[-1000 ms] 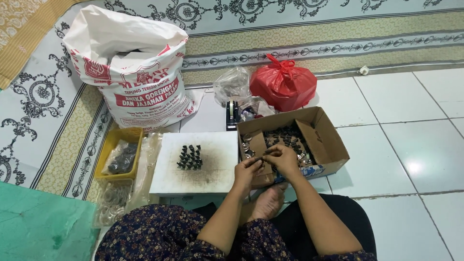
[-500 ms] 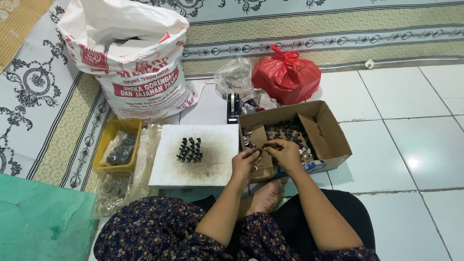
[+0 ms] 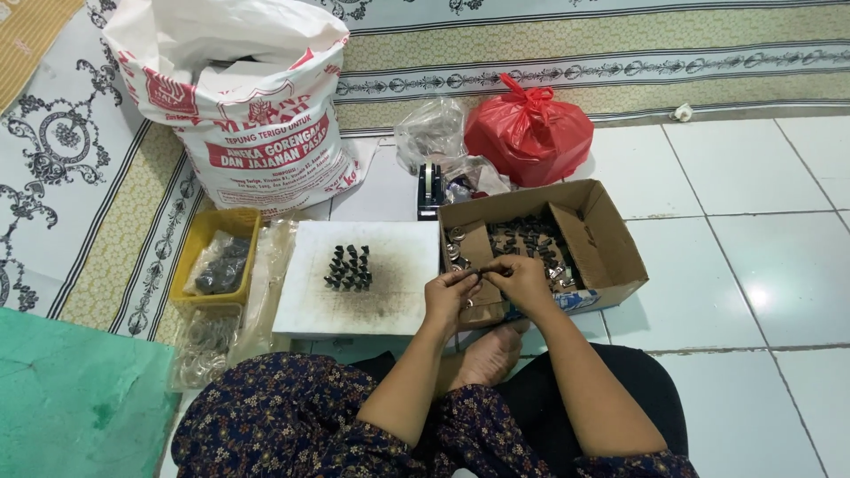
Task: The person sits on the floor and repeatedly picks small black plastic parts and metal washers from a cardboard box. They connect the parts by hand and place the assembled units onto a white board, building a small pile of finished items.
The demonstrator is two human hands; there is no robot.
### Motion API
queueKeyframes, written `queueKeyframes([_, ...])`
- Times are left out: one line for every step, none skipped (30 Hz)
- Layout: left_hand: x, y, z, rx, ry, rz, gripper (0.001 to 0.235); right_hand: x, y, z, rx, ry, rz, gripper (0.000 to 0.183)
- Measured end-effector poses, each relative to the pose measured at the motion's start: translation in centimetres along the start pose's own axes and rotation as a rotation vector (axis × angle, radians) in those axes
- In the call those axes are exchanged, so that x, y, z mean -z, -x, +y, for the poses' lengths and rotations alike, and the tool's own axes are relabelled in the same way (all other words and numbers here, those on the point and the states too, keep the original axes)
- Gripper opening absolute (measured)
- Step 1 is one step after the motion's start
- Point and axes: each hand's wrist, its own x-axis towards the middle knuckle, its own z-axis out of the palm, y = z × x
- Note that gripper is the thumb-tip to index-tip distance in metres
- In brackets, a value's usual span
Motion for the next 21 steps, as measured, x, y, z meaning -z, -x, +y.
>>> queueKeyframes([0.1, -0.2, -0.2, -0.002, 0.003, 0.005, 0.030, 0.1, 0.0, -0.1, 0.002, 0.000, -0.005, 0.019])
queueKeyframes([0.3, -0.4, -0.3, -0.012, -0.027, 0.001, 0.027, 0.2, 0.0, -0.3, 0.011, 0.025, -0.036, 0.019])
queueKeyframes([0.5, -0.5, -0.6, -0.022, -0.059, -0.001, 0.025, 0.3, 0.1, -0.4, 0.019, 0.049, -0.066, 0.019])
queueKeyframes([0.5, -0.4, -0.7, -0.023, -0.057, 0.004, 0.025, 0.4, 0.0, -0.2, 0.020, 0.049, -0.072, 0.019])
queueKeyframes([0.6, -0.3, -0.7, -0.028, -0.078, 0.000, 0.024, 0.4, -0.1, 0.0, 0.001, 0.059, -0.095, 0.019])
queueKeyframes([0.7, -0.2, -0.8, -0.033, -0.099, -0.004, 0.023, 0.5, -0.2, 0.2, -0.018, 0.069, -0.118, 0.020])
queueKeyframes([0.6, 0.2, -0.5, -0.034, -0.099, -0.001, 0.023, 0.8, -0.1, -0.3, -0.017, 0.068, -0.120, 0.020])
queueKeyframes([0.5, 0.6, -0.2, -0.034, -0.111, -0.019, 0.025, 1.1, 0.0, -0.7, -0.092, 0.032, -0.166, 0.019])
queueKeyframes([0.5, 1.0, 0.0, -0.033, -0.123, -0.036, 0.026, 1.4, 0.2, -1.2, -0.169, -0.003, -0.212, 0.018])
queueKeyframes([0.5, 1.0, 0.0, -0.032, -0.122, -0.033, 0.026, 1.5, 0.3, -1.5, -0.169, -0.003, -0.215, 0.018])
queueKeyframes([0.5, 1.0, 0.0, -0.031, -0.123, -0.036, 0.027, 1.7, 0.4, -1.8, -0.261, -0.131, -0.218, 0.020])
queueKeyframes([0.4, 1.0, 0.1, -0.029, -0.124, -0.040, 0.027, 1.9, 0.5, -2.1, -0.353, -0.259, -0.221, 0.024])
queueKeyframes([0.5, 0.8, -0.3, -0.030, -0.122, -0.038, 0.027, 1.8, 0.5, -2.0, -0.352, -0.258, -0.222, 0.024])
queueKeyframes([0.5, 0.6, -0.7, -0.028, -0.105, -0.043, 0.028, 1.8, 0.5, -2.0, -0.380, -0.309, -0.217, 0.024])
queueKeyframes([0.5, 0.4, -1.0, -0.025, -0.089, -0.047, 0.029, 1.7, 0.5, -1.9, -0.410, -0.360, -0.210, 0.025])
queueKeyframes([0.4, 0.8, -0.7, -0.024, -0.089, -0.047, 0.029, 1.5, 0.6, -1.5, -0.411, -0.360, -0.210, 0.025])
queueKeyframes([0.2, 1.1, -0.4, -0.012, -0.080, -0.046, 0.030, 1.4, 0.5, -1.0, -0.429, -0.401, -0.204, 0.027])
queueKeyframes([0.1, 1.5, -0.1, -0.001, -0.072, -0.046, 0.031, 1.2, 0.5, -0.5, -0.448, -0.442, -0.197, 0.028])
queueKeyframes([0.1, 1.5, -0.2, -0.001, -0.071, -0.045, 0.031, 1.1, 0.5, -0.4, -0.448, -0.441, -0.198, 0.028])
queueKeyframes([0.0, 1.5, -0.4, -0.003, -0.061, -0.038, 0.033, 1.1, 0.4, -0.2, -0.454, -0.446, -0.196, 0.027])
queueKeyframes([0.1, 1.5, -0.5, -0.004, -0.051, -0.031, 0.035, 1.0, 0.4, 0.0, -0.462, -0.451, -0.196, 0.025])
